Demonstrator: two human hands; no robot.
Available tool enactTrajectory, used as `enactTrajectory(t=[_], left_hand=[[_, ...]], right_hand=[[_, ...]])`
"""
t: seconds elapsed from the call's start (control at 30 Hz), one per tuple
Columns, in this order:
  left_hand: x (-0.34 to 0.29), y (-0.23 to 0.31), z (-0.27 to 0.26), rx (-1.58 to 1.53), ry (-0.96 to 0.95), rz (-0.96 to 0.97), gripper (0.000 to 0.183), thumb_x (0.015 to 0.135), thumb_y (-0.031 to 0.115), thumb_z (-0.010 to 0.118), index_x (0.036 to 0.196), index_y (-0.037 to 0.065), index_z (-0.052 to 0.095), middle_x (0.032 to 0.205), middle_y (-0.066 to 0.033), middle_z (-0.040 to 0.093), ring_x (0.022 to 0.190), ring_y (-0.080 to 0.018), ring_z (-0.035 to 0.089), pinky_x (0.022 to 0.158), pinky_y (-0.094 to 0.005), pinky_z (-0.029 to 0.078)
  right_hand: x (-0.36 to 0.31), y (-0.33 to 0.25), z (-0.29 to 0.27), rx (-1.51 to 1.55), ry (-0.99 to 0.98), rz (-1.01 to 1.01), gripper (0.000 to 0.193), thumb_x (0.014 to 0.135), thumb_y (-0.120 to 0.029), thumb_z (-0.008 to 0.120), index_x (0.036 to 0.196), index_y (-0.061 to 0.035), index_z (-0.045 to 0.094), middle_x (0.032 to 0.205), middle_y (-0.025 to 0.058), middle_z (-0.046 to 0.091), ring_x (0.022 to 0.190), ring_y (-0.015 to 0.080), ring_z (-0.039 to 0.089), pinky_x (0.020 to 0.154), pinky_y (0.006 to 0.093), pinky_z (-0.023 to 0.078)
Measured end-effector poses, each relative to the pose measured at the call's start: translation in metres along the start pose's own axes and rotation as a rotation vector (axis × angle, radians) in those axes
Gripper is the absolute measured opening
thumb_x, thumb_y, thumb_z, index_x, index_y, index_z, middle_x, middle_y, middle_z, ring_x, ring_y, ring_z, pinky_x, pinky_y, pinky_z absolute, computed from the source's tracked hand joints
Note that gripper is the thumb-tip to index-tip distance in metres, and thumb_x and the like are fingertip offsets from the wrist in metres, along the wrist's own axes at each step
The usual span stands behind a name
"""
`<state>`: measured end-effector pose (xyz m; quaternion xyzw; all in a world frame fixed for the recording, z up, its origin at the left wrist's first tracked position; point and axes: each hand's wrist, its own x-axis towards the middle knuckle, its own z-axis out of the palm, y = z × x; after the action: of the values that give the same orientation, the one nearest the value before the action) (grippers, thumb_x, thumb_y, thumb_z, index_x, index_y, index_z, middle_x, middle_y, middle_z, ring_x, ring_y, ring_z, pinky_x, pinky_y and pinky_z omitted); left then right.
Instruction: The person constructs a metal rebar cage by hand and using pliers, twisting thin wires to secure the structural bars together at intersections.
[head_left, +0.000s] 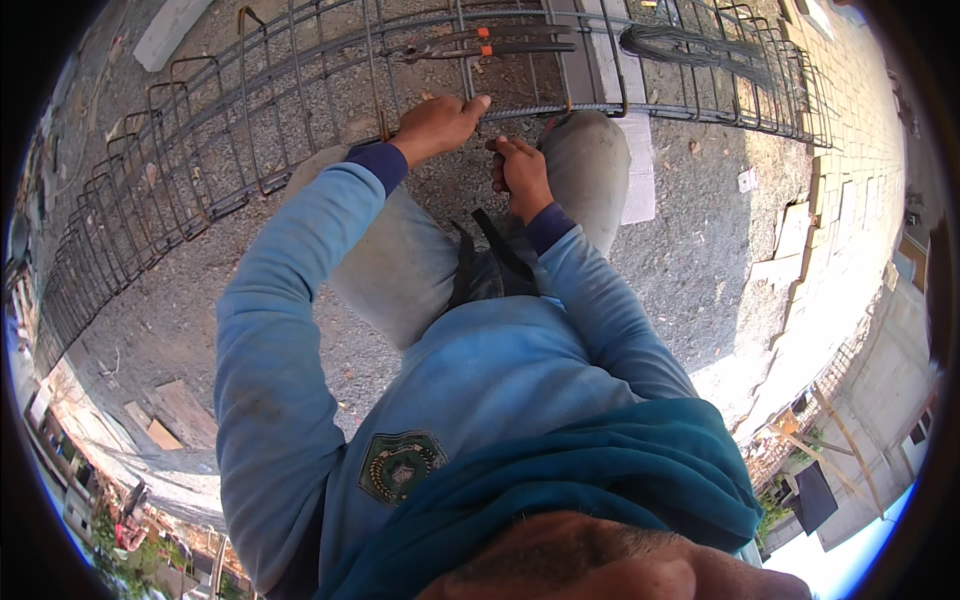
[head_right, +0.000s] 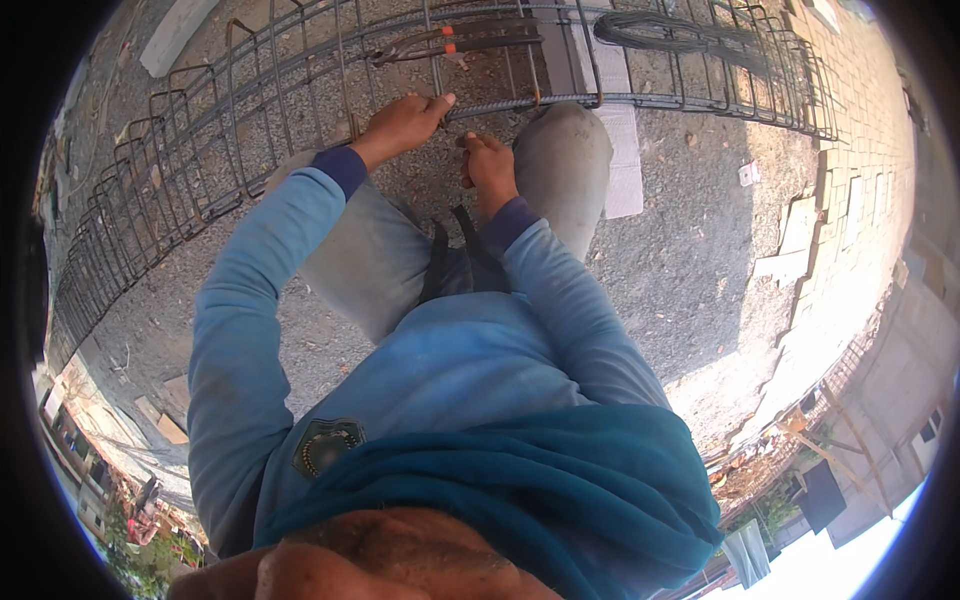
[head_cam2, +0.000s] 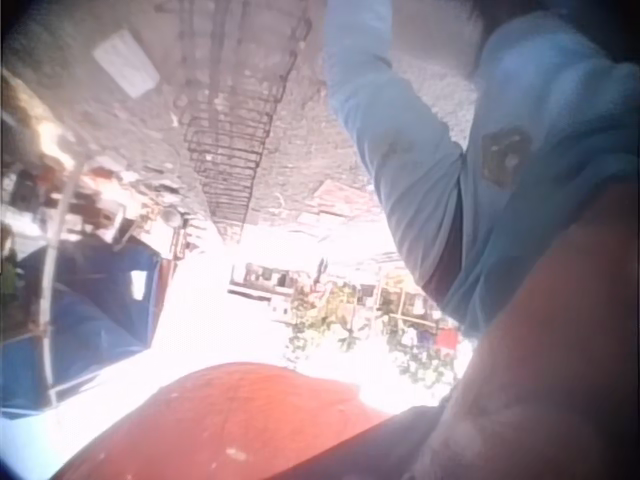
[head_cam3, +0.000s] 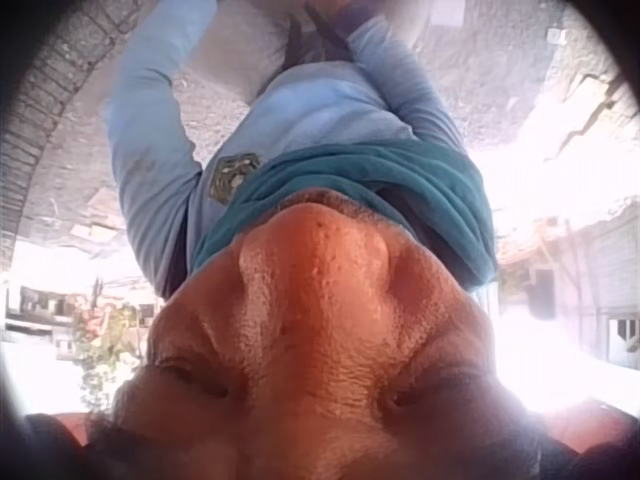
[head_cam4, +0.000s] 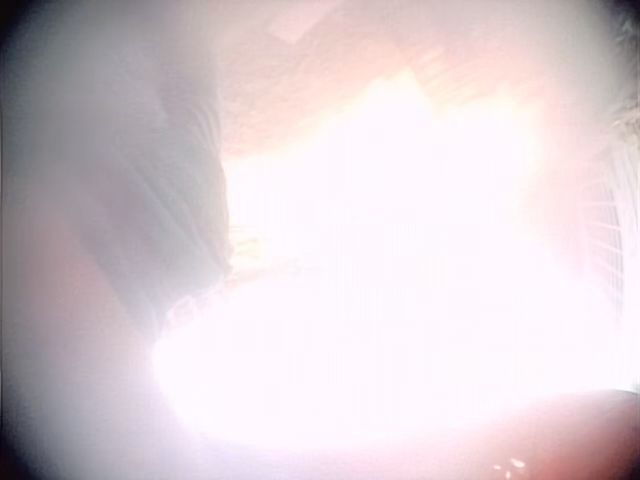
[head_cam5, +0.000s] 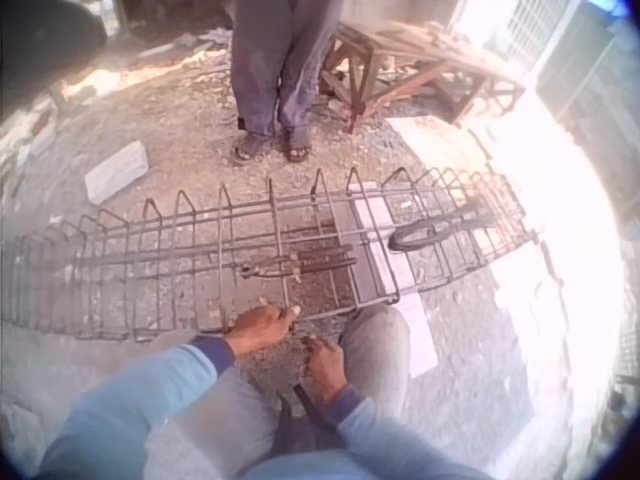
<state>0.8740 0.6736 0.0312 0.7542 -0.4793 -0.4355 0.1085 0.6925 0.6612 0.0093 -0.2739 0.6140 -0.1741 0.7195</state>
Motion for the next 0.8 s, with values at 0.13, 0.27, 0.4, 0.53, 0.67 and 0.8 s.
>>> enactTrajectory(t=[0.13, 0.27, 0.4, 0.53, 0.67, 0.8], left_hand=[[-0.003, -0.001, 0.002, 0.045, 0.023, -0.012, 0.073, 0.093, 0.061, 0.03, 0.09, 0.0, 0.069, 0.092, -0.0236, 0.067, 0.091, -0.0419, 0.064, 0.08, -0.0506, 0.047], [0.003, -0.006, 0.004, -0.017, -0.019, 0.015, 0.071, 0.093, 0.06, 0.031, 0.091, 0.001, 0.069, 0.093, -0.0229, 0.067, 0.092, -0.0417, 0.063, 0.081, -0.0502, 0.047], [0.005, 0.0, 0.0, -0.011, -0.051, 0.001, 0.069, 0.093, 0.06, 0.032, 0.091, 0.002, 0.07, 0.093, -0.0215, 0.067, 0.094, -0.0411, 0.063, 0.083, -0.0495, 0.046], [0.003, -0.005, 0.004, -0.038, 0.009, 0.019, 0.073, 0.093, 0.064, 0.031, 0.088, 0.001, 0.067, 0.08, -0.0191, 0.065, 0.084, -0.0388, 0.062, 0.076, -0.0478, 0.045], [0.001, -0.004, 0.002, -0.031, 0.023, -0.005, 0.072, 0.092, 0.065, 0.031, 0.087, 0.003, 0.067, 0.079, -0.0183, 0.064, 0.083, -0.0383, 0.062, 0.076, -0.0475, 0.045], [-0.001, -0.001, 0.002, 0.0, 0.009, -0.011, 0.07, 0.092, 0.062, 0.032, 0.086, 0.002, 0.069, 0.089, -0.0214, 0.068, 0.091, -0.042, 0.064, 0.079, -0.0506, 0.047]], right_hand=[[-0.013, -0.044, 0.001, -0.898, 0.181, -0.919, 0.039, 0.08, -0.018, 0.064, 0.116, -0.0034, 0.058, 0.1, 0.0146, 0.061, 0.098, 0.0362, 0.057, 0.084, 0.0415, 0.047], [0.001, -0.114, 0.037, -1.226, 0.219, -1.529, 0.06, 0.074, -0.015, 0.069, 0.131, -0.011, 0.05, 0.112, 0.0161, 0.058, 0.117, 0.0323, 0.049, 0.095, 0.0431, 0.041], [0.065, -0.138, 0.046, -1.678, 0.219, -1.645, 0.058, 0.072, -0.014, 0.069, 0.127, -0.0122, 0.05, 0.113, 0.0142, 0.059, 0.112, 0.0322, 0.053, 0.095, 0.0436, 0.041], [0.059, -0.153, 0.047, -1.784, 0.027, -1.488, 0.048, 0.073, -0.016, 0.07, 0.118, -0.0113, 0.054, 0.106, 0.012, 0.061, 0.103, 0.0309, 0.059, 0.088, 0.044, 0.045], [0.011, -0.134, 0.014, -1.241, 0.002, -1.119, 0.03, 0.08, -0.016, 0.067, 0.108, -0.0093, 0.059, 0.086, 0.0139, 0.061, 0.081, 0.0288, 0.066, 0.069, 0.0391, 0.05], [-0.072, -0.086, -0.039, -0.564, -0.484, -0.309, 0.025, 0.09, -0.013, 0.058, 0.111, 0.0008, 0.057, 0.087, 0.0079, 0.063, 0.072, 0.0176, 0.063, 0.065, 0.0305, 0.049]])
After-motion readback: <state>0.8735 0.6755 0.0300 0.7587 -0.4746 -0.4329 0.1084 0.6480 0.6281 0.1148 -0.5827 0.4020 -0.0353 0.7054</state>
